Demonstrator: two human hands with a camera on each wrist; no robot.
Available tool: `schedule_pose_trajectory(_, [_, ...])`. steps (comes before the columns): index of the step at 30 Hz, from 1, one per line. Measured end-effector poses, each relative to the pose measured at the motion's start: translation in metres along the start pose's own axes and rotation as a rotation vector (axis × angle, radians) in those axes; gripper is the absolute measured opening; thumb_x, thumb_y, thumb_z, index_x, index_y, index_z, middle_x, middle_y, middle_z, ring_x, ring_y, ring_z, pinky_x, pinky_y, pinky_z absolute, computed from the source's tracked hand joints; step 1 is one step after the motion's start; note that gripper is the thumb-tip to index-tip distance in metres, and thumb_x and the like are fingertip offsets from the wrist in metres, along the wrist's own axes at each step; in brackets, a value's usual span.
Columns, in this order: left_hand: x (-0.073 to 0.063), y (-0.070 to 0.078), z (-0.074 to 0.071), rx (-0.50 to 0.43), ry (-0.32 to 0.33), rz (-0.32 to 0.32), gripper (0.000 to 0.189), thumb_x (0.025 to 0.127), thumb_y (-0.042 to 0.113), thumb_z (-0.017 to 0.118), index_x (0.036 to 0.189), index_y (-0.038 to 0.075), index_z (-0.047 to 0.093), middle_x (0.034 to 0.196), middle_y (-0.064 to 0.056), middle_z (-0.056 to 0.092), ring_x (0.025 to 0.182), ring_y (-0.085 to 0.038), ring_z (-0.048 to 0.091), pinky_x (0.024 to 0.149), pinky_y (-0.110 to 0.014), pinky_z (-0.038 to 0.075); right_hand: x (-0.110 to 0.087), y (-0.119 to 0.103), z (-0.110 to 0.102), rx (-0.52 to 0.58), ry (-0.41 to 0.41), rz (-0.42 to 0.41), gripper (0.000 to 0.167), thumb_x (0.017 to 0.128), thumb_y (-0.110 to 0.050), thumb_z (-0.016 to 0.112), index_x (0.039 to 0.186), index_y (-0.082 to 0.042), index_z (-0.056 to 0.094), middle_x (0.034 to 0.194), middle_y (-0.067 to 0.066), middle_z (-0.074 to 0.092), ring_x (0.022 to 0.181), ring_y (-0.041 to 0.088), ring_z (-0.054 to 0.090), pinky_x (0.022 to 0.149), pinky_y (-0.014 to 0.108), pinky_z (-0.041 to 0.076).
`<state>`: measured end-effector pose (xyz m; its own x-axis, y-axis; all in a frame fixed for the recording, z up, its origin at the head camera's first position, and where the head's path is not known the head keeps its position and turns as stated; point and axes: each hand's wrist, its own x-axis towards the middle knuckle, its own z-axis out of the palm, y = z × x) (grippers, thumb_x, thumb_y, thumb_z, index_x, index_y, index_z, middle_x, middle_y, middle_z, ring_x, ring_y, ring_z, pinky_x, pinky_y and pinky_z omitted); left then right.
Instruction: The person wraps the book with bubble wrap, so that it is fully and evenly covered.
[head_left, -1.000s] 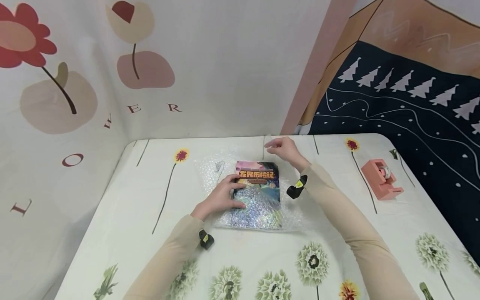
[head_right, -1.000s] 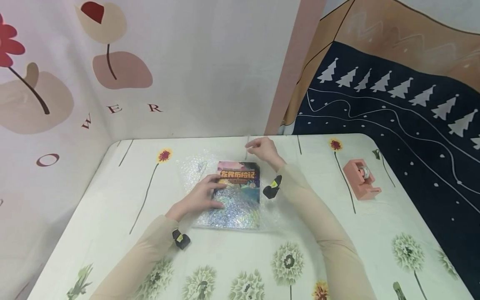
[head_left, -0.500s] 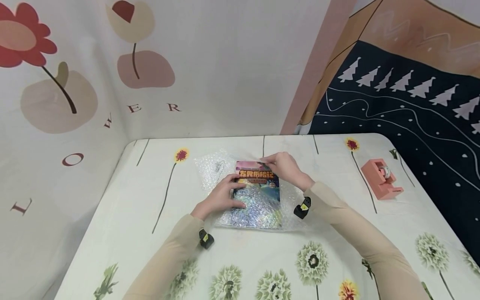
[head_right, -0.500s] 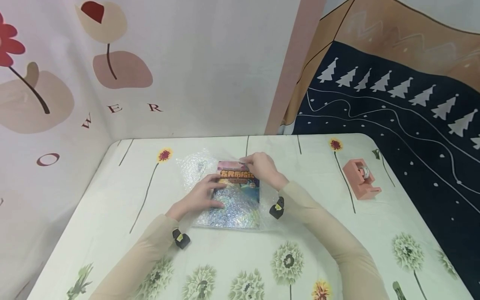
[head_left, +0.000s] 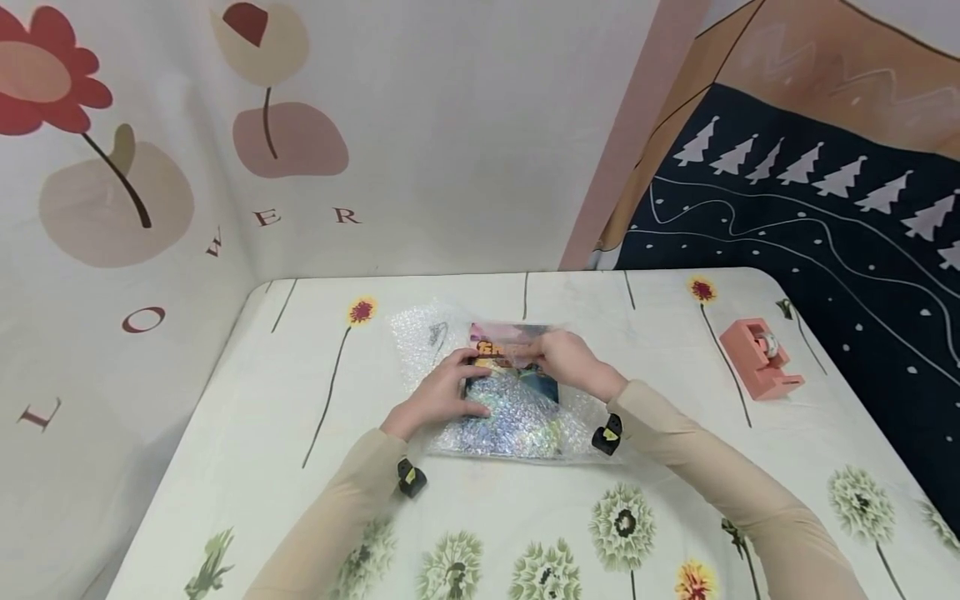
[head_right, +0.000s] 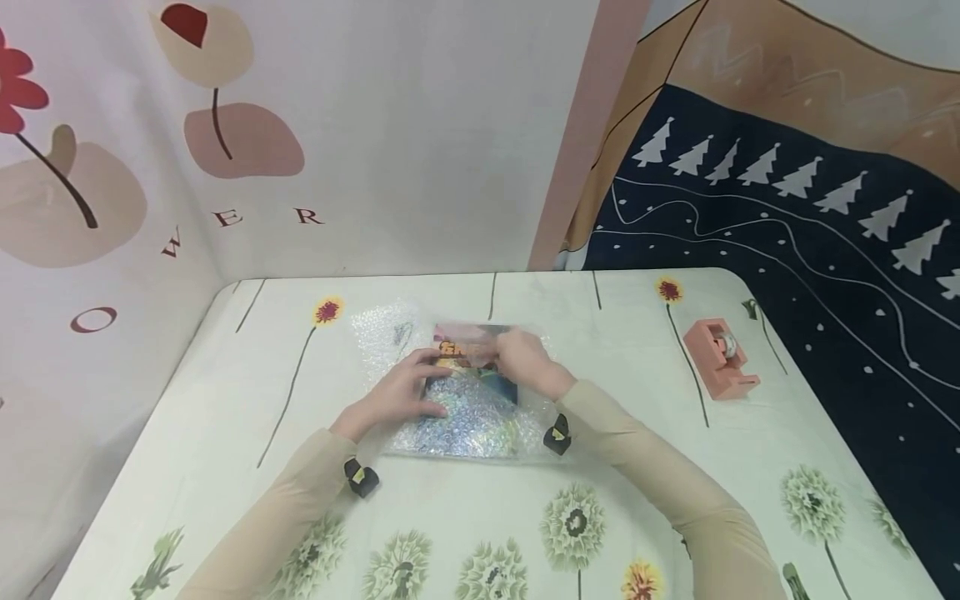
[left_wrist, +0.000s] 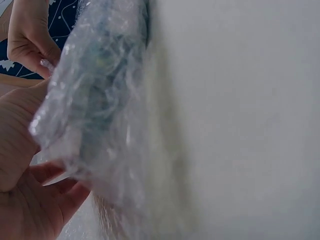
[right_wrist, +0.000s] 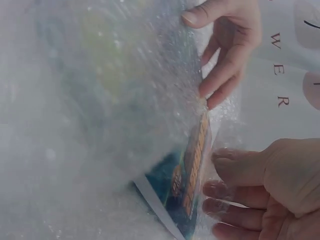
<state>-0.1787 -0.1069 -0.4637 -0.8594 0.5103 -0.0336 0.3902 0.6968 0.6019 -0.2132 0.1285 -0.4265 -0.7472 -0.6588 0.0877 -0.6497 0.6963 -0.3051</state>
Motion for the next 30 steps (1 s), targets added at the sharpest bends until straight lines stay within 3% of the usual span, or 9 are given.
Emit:
schedule_pose_trajectory(5, [-0.001,0.002,-0.001,0.141,0.033,0.042,0.069,0.069,0.043,0.080,0.126,0.012,0.056,0.149,-0.014,0.027,0.134,-0.032,0.029,0.103,-0.052,0.033,-0.003,-0.002,0.004,-0.044,-0.002,-0.044,0.021,0.086,-0.001,0.064,0.104,-0.007,0.072,0.093,0.010,0.071,0.064,0.019,0.063,0.048,0.022,0.038])
schedule_pose_trajectory(9, [0.001,0.005,-0.003,0.289,0.057,0.156,0.083,0.071,0.047,0.077,0.138,0.011,0.044,0.150,-0.016,0.026,0.138,-0.034,0.020,0.108,-0.053,0.023,-0.003,-0.003,0.004,-0.035,-0.035,-0.031,0.020,0.086,0.000,0.064,0.103,-0.006,0.072,0.092,0.010,0.071,0.059,0.018,0.060,0.047,0.021,0.038])
schedule_pose_trajectory(13, [0.005,0.005,-0.006,0.366,-0.009,0.233,0.093,0.076,0.048,0.071,0.148,0.010,0.027,0.153,-0.015,0.020,0.141,-0.033,0.011,0.112,-0.054,0.011,-0.002,-0.004,0.003,-0.015,-0.111,-0.021,0.020,0.087,-0.003,0.063,0.105,-0.005,0.071,0.098,0.013,0.069,0.049,0.014,0.050,0.046,0.020,0.033])
schedule_pose_trajectory(17, [0.008,0.002,-0.008,0.363,-0.097,0.217,0.089,0.080,0.050,0.067,0.147,0.006,0.028,0.154,-0.013,0.020,0.142,-0.030,0.008,0.113,-0.051,0.003,-0.003,-0.006,0.000,-0.014,-0.212,-0.039,0.019,0.090,-0.013,0.062,0.099,0.001,0.072,0.097,0.018,0.064,0.059,0.019,0.054,0.056,0.027,0.044])
schedule_pose_trajectory(20, [0.010,0.000,-0.009,0.331,-0.128,0.193,0.086,0.080,0.050,0.067,0.144,0.004,0.033,0.153,-0.012,0.023,0.142,-0.029,0.008,0.114,-0.048,0.001,-0.004,-0.009,-0.002,-0.001,-0.278,-0.020,0.031,0.088,-0.023,0.066,0.103,0.004,0.069,0.108,0.024,0.060,0.092,0.032,0.061,0.080,0.039,0.050])
schedule_pose_trajectory(24, [0.012,0.000,-0.010,0.296,-0.144,0.181,0.086,0.079,0.048,0.069,0.143,0.002,0.035,0.151,-0.014,0.026,0.142,-0.029,0.012,0.114,-0.046,0.002,-0.004,-0.012,-0.003,-0.007,-0.332,0.040,0.048,0.084,-0.028,0.071,0.120,0.003,0.061,0.132,0.033,0.044,0.125,0.045,0.040,0.100,0.047,0.039])
schedule_pose_trajectory(26, [0.013,0.001,-0.011,0.289,-0.148,0.178,0.086,0.079,0.047,0.070,0.143,0.001,0.036,0.151,-0.014,0.028,0.141,-0.029,0.016,0.114,-0.046,0.005,-0.004,-0.013,-0.002,-0.023,-0.339,0.048,0.049,0.084,-0.027,0.071,0.121,0.003,0.061,0.134,0.034,0.041,0.128,0.046,0.036,0.101,0.048,0.038])
schedule_pose_trajectory(30, [0.015,0.004,-0.011,0.281,-0.143,0.169,0.085,0.078,0.043,0.073,0.143,0.004,0.037,0.148,-0.014,0.032,0.137,-0.027,0.026,0.114,-0.044,0.009,-0.003,-0.015,0.000,-0.065,-0.330,0.028,0.039,0.083,-0.025,0.072,0.111,0.002,0.066,0.125,0.032,0.049,0.119,0.044,0.046,0.093,0.045,0.046])
